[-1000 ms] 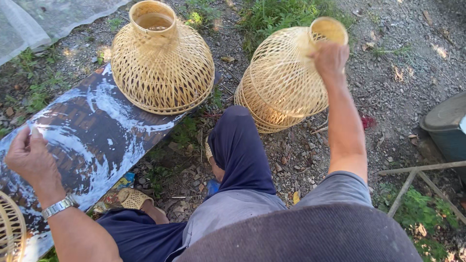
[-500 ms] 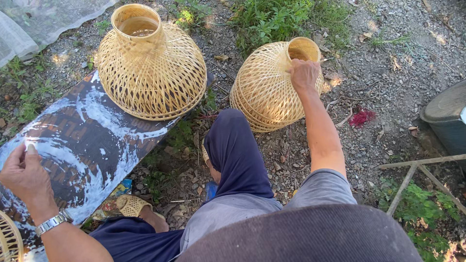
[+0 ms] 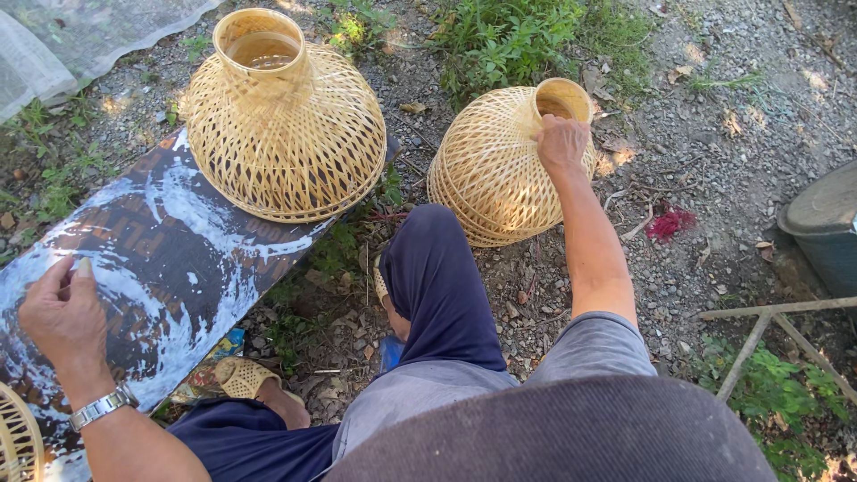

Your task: The person weaves thin bamboo strips into a basket shape by hand, tucking ends into the existing lattice and pressing the structure to shape it.

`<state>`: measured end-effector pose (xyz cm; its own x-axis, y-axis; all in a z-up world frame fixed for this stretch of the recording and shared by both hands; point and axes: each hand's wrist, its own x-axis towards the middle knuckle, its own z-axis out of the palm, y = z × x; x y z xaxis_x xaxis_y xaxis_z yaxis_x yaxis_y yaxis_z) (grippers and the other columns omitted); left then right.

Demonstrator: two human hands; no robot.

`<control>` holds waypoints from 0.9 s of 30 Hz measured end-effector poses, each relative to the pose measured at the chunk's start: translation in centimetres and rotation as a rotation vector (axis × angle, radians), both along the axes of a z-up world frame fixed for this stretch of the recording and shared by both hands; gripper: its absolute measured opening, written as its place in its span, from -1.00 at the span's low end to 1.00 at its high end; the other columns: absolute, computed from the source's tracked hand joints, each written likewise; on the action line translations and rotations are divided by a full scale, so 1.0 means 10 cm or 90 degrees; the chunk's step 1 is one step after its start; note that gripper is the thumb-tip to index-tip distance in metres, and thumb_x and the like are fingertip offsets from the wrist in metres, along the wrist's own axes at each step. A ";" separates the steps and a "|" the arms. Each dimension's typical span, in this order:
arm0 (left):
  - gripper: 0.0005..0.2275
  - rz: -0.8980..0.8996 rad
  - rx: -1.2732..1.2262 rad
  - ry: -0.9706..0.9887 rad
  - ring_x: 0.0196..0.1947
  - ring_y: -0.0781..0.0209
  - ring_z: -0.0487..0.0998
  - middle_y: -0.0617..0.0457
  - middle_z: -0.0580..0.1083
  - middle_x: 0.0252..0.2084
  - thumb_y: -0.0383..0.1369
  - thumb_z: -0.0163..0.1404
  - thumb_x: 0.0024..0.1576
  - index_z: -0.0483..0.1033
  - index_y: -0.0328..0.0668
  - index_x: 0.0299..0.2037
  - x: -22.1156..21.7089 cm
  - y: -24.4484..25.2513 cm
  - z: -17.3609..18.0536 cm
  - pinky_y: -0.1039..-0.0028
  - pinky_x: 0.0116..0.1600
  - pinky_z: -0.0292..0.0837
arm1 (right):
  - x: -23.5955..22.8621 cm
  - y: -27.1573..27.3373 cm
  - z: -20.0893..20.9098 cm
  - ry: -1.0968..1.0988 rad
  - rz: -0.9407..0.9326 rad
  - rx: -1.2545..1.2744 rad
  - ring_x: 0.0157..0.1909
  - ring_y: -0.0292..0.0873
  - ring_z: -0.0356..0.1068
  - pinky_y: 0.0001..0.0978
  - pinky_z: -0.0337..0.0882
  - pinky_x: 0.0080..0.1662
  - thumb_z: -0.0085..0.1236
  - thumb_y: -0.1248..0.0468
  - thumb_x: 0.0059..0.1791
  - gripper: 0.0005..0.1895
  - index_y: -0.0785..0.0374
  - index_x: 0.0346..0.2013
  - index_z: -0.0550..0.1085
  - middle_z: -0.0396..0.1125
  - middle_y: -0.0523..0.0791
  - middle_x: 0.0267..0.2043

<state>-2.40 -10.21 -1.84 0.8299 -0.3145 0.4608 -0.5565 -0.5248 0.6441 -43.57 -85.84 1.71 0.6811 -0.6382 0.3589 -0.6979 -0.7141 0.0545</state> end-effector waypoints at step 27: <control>-0.74 -0.001 -0.038 0.062 -0.34 0.15 0.57 -0.07 0.55 -0.27 -0.34 0.18 0.21 0.61 -0.30 0.03 -0.46 -0.54 0.90 0.40 -0.20 0.48 | 4.32 2.45 0.87 0.142 0.409 0.157 -0.05 0.14 0.44 0.03 0.36 -0.01 0.50 -0.07 -0.20 -0.45 0.33 -0.31 0.49 0.46 0.07 -0.18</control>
